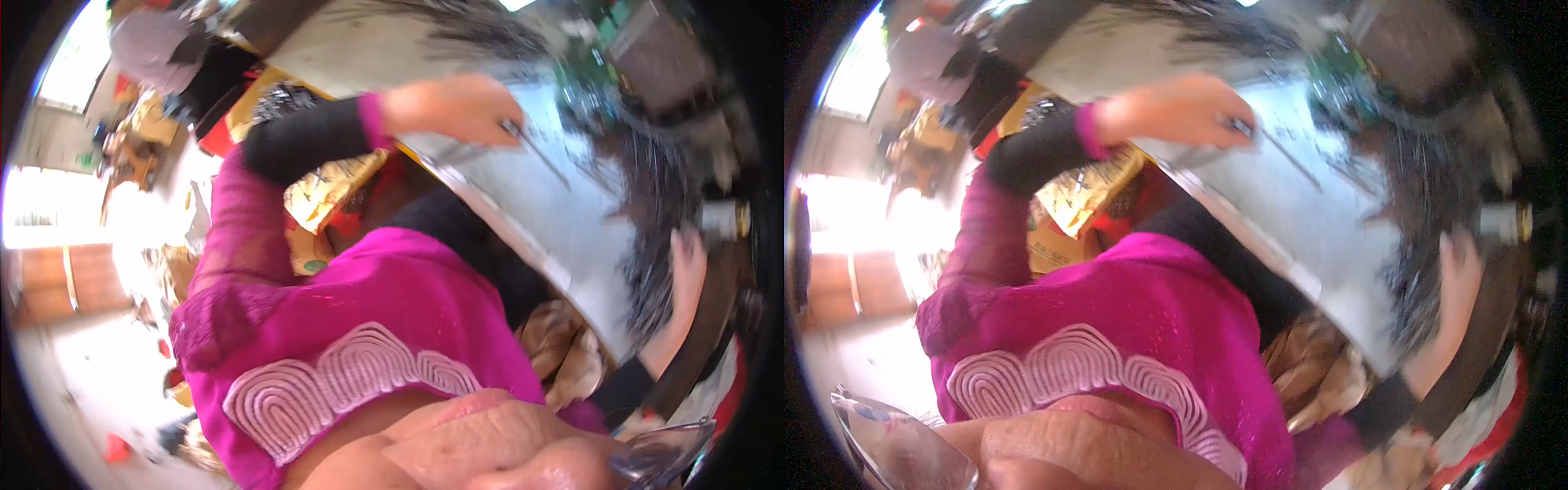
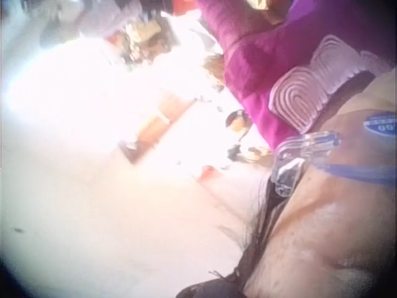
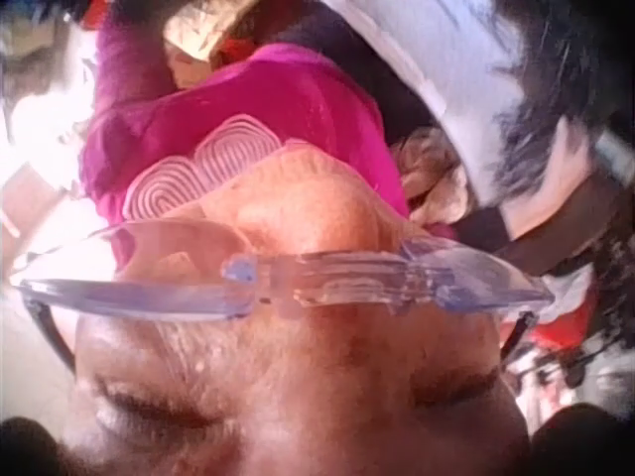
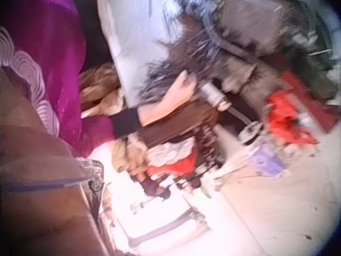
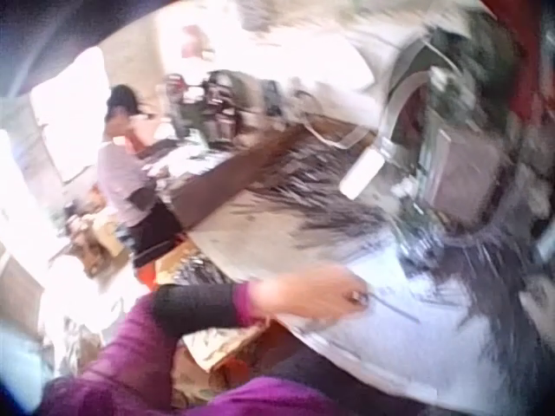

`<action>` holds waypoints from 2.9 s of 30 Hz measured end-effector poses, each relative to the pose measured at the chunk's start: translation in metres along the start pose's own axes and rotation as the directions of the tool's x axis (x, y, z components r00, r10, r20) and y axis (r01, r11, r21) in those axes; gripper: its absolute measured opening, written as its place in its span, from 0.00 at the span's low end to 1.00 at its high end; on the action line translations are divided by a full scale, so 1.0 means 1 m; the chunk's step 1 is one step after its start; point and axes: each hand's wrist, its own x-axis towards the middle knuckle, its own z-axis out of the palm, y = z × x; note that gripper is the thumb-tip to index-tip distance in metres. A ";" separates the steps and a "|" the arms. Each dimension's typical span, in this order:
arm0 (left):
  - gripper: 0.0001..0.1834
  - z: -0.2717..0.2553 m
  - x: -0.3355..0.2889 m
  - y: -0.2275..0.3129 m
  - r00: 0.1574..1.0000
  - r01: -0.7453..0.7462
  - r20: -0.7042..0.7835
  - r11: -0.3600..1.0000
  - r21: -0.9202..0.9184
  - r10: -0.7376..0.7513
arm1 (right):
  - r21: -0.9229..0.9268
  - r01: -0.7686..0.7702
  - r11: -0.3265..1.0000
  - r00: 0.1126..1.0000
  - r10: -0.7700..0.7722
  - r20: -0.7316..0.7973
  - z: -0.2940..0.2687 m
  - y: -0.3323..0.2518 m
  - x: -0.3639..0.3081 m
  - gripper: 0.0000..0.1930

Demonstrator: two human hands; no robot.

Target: The worker is using a small bench-mounted clipping machine to process or trim metal wires.

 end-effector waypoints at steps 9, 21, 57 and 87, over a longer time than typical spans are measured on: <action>0.21 -0.013 -0.064 -0.015 0.943 0.331 -0.101 0.929 0.169 -0.317 | 0.200 -0.145 0.969 0.989 0.136 0.059 0.013 -0.029 -0.004 0.20; 0.11 0.037 -0.028 -0.010 0.983 0.108 -0.175 0.944 0.311 -0.055 | 0.256 0.023 0.966 0.983 -0.069 0.171 0.047 -0.086 -0.016 0.20; 0.11 0.047 0.086 -0.026 0.996 -0.079 -0.042 0.996 -0.047 0.077 | -0.113 0.287 0.951 0.955 -0.294 -0.051 0.099 -0.106 0.024 0.11; 0.16 0.040 0.104 -0.037 0.984 0.118 0.004 0.634 -0.764 -0.178 | 0.794 -0.173 0.583 0.962 -0.073 0.263 0.114 -0.133 0.032 0.15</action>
